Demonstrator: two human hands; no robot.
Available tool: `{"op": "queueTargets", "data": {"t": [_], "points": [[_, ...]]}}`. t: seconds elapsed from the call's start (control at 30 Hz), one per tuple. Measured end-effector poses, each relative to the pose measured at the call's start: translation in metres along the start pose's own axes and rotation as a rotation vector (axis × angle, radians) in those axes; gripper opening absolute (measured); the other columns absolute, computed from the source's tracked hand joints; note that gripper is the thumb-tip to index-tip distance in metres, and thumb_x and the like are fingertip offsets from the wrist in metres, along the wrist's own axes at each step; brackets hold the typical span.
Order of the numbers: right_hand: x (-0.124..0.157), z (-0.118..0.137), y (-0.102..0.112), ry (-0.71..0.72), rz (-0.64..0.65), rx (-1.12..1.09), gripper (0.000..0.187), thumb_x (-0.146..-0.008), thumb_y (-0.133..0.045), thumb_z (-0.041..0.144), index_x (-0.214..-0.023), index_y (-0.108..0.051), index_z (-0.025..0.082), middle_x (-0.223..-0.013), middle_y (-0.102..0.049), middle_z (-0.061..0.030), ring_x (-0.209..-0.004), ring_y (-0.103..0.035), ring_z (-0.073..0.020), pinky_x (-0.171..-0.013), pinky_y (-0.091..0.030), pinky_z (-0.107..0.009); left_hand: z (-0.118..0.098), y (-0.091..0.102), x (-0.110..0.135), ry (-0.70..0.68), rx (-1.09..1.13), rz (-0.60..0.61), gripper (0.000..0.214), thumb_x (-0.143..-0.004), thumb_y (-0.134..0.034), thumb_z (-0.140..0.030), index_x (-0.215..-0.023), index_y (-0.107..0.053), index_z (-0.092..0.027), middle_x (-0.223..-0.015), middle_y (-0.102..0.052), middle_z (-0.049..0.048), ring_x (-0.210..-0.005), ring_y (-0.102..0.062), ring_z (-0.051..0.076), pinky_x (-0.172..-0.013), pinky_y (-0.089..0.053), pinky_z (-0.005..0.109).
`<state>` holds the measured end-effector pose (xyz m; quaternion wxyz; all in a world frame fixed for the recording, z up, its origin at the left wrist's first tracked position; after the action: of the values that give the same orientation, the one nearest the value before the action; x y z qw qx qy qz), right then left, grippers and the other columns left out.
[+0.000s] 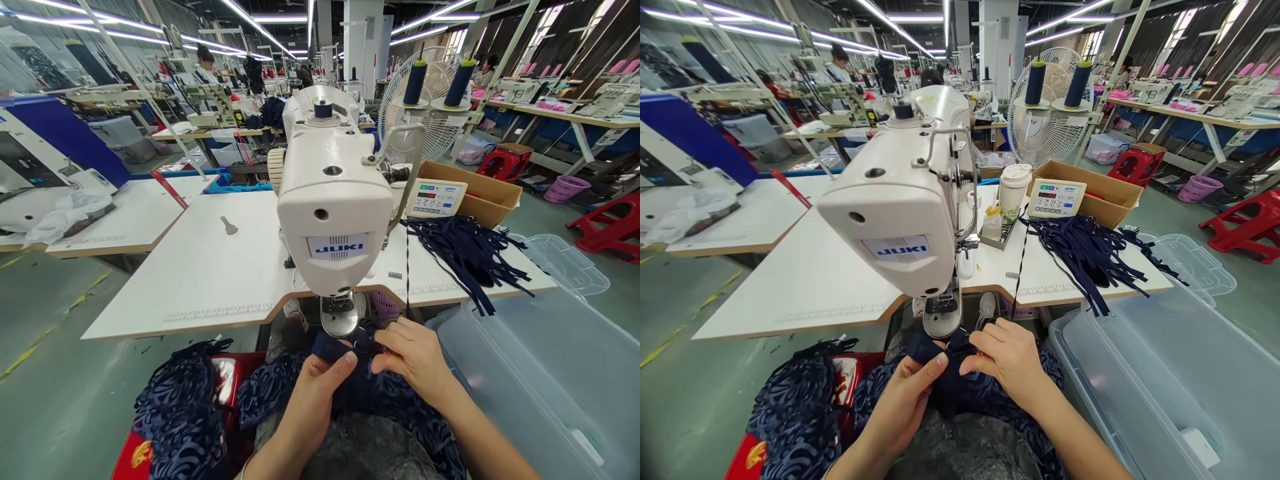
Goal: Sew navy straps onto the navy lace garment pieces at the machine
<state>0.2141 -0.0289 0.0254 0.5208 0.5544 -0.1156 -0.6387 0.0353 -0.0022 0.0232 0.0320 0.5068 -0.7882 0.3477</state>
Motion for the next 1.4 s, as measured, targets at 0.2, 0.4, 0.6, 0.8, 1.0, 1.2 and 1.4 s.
{"op": "queueTargets", "data": {"t": [0.2, 0.4, 0.6, 0.8, 1.0, 1.2, 1.4], "points": [[-0.004, 0.003, 0.001, 0.033, -0.026, 0.016, 0.05, -0.089, -0.045, 0.057, -0.069, -0.064, 0.016, -0.053, -0.053, 0.0003, -0.052, -0.04, -0.0126, -0.053, -0.03, -0.026, 0.002, 0.0, -0.001, 0.003, 0.005, 0.009, 0.021, -0.074, -0.075, -0.029, -0.088, -0.071, -0.015, -0.079, -0.073, 0.0044, -0.075, -0.065, 0.018, -0.077, -0.049, 0.029], [0.0, -0.004, 0.0, -0.164, -0.023, -0.308, 0.053, -0.088, -0.04, 0.063, -0.068, -0.062, 0.019, -0.054, -0.05, 0.0009, -0.052, -0.045, -0.0127, -0.05, -0.034, -0.025, 0.004, 0.004, 0.0, -0.064, -0.138, -0.015, 0.019, -0.077, -0.072, -0.033, -0.086, -0.069, -0.017, -0.077, -0.071, 0.0019, -0.073, -0.062, 0.016, -0.071, -0.048, 0.026], [-0.003, -0.005, 0.002, -0.248, 0.14, -0.596, 0.077, -0.062, -0.058, 0.079, -0.115, -0.059, 0.023, -0.103, -0.061, -0.0083, -0.085, -0.06, -0.021, -0.071, -0.051, -0.029, -0.003, 0.007, 0.002, -0.563, -0.843, -0.05, 0.006, -0.081, -0.066, -0.023, -0.083, -0.07, -0.019, -0.078, -0.072, 0.0037, -0.072, -0.064, 0.018, -0.067, -0.048, 0.026], [-0.004, 0.002, 0.0, -0.101, 0.198, -0.71, 0.01, -0.086, -0.065, 0.03, -0.088, -0.061, 0.021, -0.089, -0.065, -0.0037, -0.081, -0.063, -0.0145, -0.073, -0.051, -0.025, -0.014, 0.015, 0.009, -1.367, -1.319, 0.18, 0.03, -0.089, -0.048, -0.007, -0.112, -0.062, -0.018, -0.095, -0.074, 0.0084, -0.087, -0.067, 0.018, -0.08, -0.044, 0.032], [0.007, 0.005, -0.002, 0.113, -0.035, -0.546, 0.011, -0.089, -0.06, 0.019, -0.099, -0.061, 0.024, -0.083, -0.068, -0.0011, -0.077, -0.065, -0.0124, -0.069, -0.05, -0.023, -0.016, 0.028, 0.016, -1.678, -1.6, 0.115, 0.025, -0.082, -0.061, -0.005, -0.102, -0.068, -0.018, -0.095, -0.076, 0.0084, -0.093, -0.069, 0.019, -0.09, -0.041, 0.031], [0.01, 0.01, 0.001, 0.247, -0.113, -0.336, 0.018, -0.091, -0.05, 0.011, -0.096, -0.062, 0.024, -0.087, -0.073, -0.0014, -0.062, -0.06, -0.0109, -0.056, -0.039, -0.026, -0.014, 0.029, 0.017, -1.698, -1.638, 0.11, 0.026, -0.082, -0.063, -0.009, -0.1, -0.07, -0.025, -0.099, -0.076, 0.0044, -0.091, -0.071, 0.02, -0.087, -0.043, 0.031], [0.018, 0.013, 0.004, 0.363, -0.113, -0.13, 0.017, -0.086, -0.059, 0.015, -0.094, -0.063, 0.029, -0.087, -0.075, 0.0004, -0.051, -0.051, -0.0116, -0.05, -0.034, -0.029, -0.011, 0.041, 0.018, -1.408, -1.337, 0.1, 0.03, -0.069, -0.073, -0.014, -0.088, -0.072, -0.038, -0.088, -0.078, -0.0045, -0.075, -0.072, 0.019, -0.057, -0.041, 0.025]]}}
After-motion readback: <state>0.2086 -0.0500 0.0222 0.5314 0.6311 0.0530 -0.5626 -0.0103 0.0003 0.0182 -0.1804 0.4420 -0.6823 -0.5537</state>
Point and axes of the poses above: each hand's wrist, its own x-axis away from the middle knuckle, its own y-axis out of the back of the hand, z = x × y, the point moved 1 cm from there along -x, towards the middle knuckle
